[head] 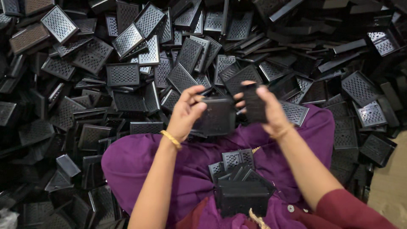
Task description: The person sits on the floor surrounded by a large pile of black plastic boxes, picks up a base and lid one at a time, snaps the lid closed by hand, and places the closed box into a cardboard box beside them, repeating the cycle continuously.
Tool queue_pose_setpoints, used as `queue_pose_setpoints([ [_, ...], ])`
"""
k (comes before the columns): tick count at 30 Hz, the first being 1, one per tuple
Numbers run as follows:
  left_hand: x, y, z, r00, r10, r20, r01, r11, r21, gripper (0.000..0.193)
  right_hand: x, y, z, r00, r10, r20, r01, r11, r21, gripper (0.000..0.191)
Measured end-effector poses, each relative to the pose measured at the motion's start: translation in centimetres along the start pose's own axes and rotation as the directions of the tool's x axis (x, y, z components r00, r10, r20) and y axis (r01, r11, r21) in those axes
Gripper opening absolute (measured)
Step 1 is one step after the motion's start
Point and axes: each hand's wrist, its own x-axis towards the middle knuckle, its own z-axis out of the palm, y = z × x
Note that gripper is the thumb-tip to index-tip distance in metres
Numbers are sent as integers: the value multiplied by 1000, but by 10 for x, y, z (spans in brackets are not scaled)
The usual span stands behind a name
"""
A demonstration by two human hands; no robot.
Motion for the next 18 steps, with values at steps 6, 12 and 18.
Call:
queue_pose_setpoints([
  [6, -2, -48, -1, 992, 49, -119, -48, 999, 13, 41, 10, 46, 64, 955, 158, 250, -187, 977, 98, 51],
  [12, -11, -68, -6, 979, -78, -188, 16, 950, -311, 63, 25, 70, 78, 985, 36, 170, -27, 998, -59, 53],
  [18, -12, -43, -1, 979, 157, -134, -186, 951, -247, 73, 22, 67, 74, 975, -93, 202, 139, 964, -226, 66],
])
